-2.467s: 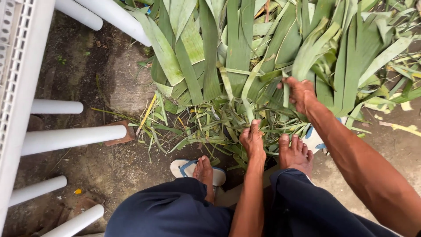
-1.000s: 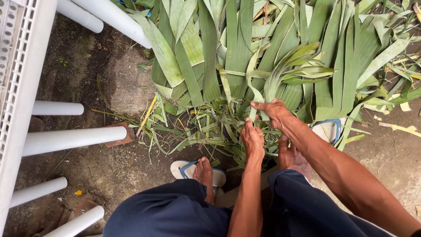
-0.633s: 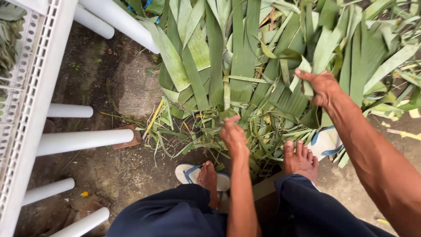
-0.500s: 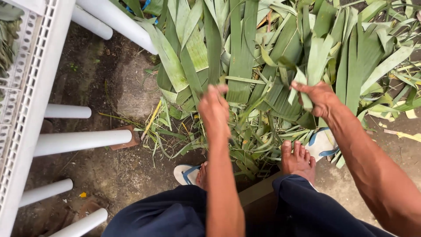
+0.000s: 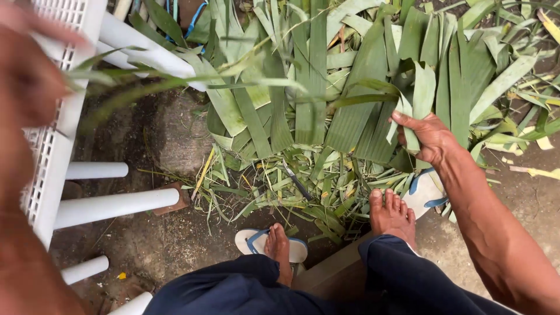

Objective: Trimming the edges and midribs of banana leaves with a knife and folding them for storage.

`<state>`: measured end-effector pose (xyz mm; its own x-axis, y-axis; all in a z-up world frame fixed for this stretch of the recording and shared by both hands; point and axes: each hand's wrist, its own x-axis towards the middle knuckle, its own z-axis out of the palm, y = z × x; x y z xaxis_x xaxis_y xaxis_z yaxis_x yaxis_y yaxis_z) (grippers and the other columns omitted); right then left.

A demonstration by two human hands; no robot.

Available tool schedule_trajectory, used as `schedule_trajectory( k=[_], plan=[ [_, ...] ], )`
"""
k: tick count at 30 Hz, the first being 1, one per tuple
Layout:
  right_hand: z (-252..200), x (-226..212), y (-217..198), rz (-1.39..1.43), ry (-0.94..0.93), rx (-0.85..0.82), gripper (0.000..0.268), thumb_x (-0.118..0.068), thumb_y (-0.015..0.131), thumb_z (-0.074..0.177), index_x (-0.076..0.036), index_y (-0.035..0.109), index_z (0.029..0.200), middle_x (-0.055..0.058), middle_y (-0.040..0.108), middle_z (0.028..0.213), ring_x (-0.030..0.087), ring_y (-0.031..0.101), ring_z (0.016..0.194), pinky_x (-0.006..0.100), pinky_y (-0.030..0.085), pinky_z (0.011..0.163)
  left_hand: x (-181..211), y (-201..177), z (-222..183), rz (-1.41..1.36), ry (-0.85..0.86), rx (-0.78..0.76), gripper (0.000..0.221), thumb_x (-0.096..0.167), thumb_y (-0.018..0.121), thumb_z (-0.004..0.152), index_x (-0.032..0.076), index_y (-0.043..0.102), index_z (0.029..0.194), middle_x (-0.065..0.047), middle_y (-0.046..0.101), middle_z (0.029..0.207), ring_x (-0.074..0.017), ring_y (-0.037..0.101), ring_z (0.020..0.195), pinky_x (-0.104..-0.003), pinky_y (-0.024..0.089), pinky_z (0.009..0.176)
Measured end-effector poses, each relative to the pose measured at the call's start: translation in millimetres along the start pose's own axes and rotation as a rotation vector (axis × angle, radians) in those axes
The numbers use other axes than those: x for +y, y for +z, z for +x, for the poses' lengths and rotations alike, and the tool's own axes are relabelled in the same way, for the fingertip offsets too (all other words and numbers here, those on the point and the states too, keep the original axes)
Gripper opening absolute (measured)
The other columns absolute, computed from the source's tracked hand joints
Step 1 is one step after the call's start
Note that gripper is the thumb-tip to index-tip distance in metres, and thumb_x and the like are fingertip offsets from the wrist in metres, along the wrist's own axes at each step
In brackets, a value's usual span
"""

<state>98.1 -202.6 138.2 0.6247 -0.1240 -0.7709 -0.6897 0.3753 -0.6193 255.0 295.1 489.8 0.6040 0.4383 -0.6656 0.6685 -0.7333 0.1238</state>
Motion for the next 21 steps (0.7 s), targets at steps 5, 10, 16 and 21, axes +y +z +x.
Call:
schedule_trajectory(
  k=[5, 10, 16, 21],
  plan=[
    [-10.1, -20.8, 1.5, -0.012, -0.031, -0.008, 0.021, -0.02, 0.087, 0.079, -0.009, 0.072, 0.088, 0.004, 0.076, 0.085, 0.011, 0.056, 0.044, 0.02, 0.044, 0.03, -139.3, 184.3, 45.2, 0.248, 0.764, -0.009, 0.015, 0.001, 0.049, 0.093, 0.01, 0.056, 0.103, -0.017, 0.07, 0.11, -0.0154, 0.062, 0.067, -0.025, 0.044, 0.058],
    [-57.5, -61.5, 18.7, -0.406, -0.068, 0.1, 0.035, -0.044, 0.08, 0.085, -0.012, 0.078, 0.1, 0.004, 0.052, 0.054, 0.009, 0.042, 0.039, 0.026, 0.019, 0.024, -261.7, 281.5, 164.0, 0.741, 0.6, 0.089, 0.061, 0.024, 0.063, 0.094, 0.01, 0.042, 0.149, -0.012, 0.052, 0.144, -0.0388, 0.054, 0.126, -0.051, 0.045, 0.107],
    [-118.2, -119.5, 8.4, -0.098, -0.153, -0.072, 0.05, -0.008, 0.081, 0.082, -0.014, 0.059, 0.126, 0.006, 0.072, 0.086, 0.012, 0.065, 0.054, 0.019, 0.055, 0.036, -304.4, 307.2, 126.9, 0.261, 0.368, -0.081, 0.058, 0.027, 0.047, 0.101, 0.016, 0.031, 0.156, -0.01, 0.02, 0.169, -0.036, 0.026, 0.152, -0.063, 0.016, 0.125],
    [-181.7, -171.3, -18.2, -0.437, -0.23, -0.03, 0.03, -0.017, 0.079, 0.086, -0.016, 0.066, 0.113, 0.006, 0.073, 0.087, 0.016, 0.058, 0.05, 0.027, 0.048, 0.036, -362.5, 320.7, 88.3, 0.096, 0.568, 0.008, 0.048, 0.006, 0.041, 0.099, 0.015, 0.058, 0.143, -0.017, 0.047, 0.154, -0.0398, 0.046, 0.141, -0.053, 0.04, 0.119]
  ],
)
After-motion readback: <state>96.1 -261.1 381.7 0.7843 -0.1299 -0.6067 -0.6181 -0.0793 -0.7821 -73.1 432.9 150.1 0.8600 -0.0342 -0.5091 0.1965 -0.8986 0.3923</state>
